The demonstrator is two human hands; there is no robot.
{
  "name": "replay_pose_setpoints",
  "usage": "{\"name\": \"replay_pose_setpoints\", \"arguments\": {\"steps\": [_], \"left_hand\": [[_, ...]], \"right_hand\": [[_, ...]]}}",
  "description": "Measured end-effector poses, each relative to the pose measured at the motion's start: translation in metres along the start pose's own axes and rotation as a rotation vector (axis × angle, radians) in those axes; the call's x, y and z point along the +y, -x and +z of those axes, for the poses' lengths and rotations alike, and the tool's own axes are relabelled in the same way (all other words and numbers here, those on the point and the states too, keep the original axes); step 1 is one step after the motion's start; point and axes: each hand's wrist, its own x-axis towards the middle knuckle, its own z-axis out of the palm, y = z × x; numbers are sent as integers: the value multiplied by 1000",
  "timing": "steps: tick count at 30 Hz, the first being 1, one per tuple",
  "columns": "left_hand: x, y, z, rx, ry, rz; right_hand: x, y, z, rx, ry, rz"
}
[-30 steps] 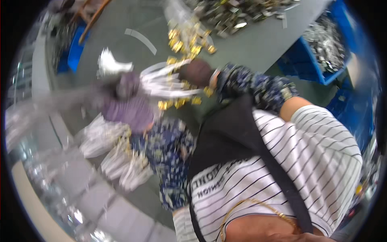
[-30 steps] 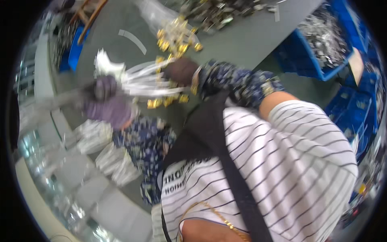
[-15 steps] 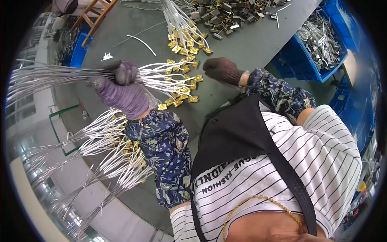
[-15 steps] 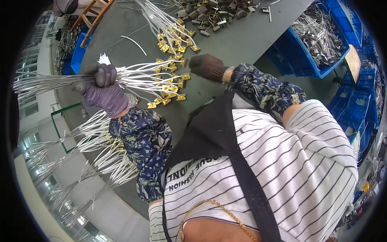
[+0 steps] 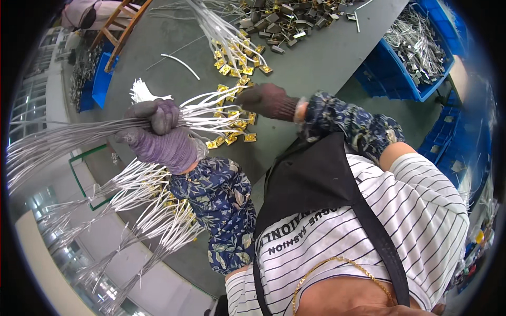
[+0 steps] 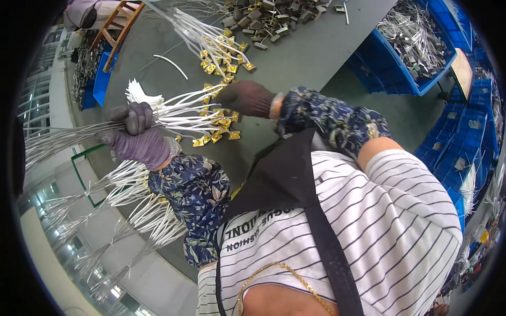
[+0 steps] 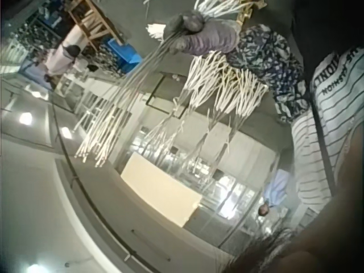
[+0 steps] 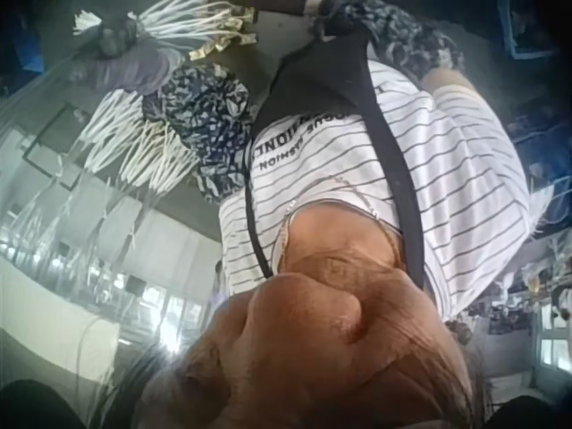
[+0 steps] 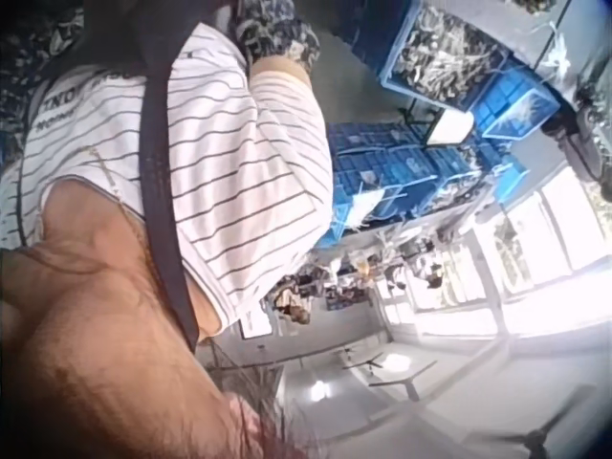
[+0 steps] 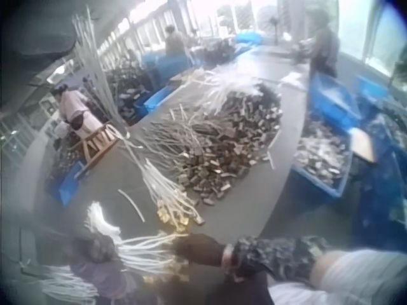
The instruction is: The person gathers wired components into bundles, fastens them with ties by hand, stacks the tied bundles on the table, removes work gloves, and gathers more wired components.
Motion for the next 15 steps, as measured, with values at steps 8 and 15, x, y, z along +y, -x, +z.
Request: {"name": "replay_pose_setpoints", "arguments": {"steps": [8, 15], "left_hand": [[10, 4, 7, -24, 45, -60], [4, 3, 17, 193, -181, 34]], "right_hand": [[-33, -45, 14, -221, 604, -294], [-19, -47, 11, -260, 715, -264]]}}
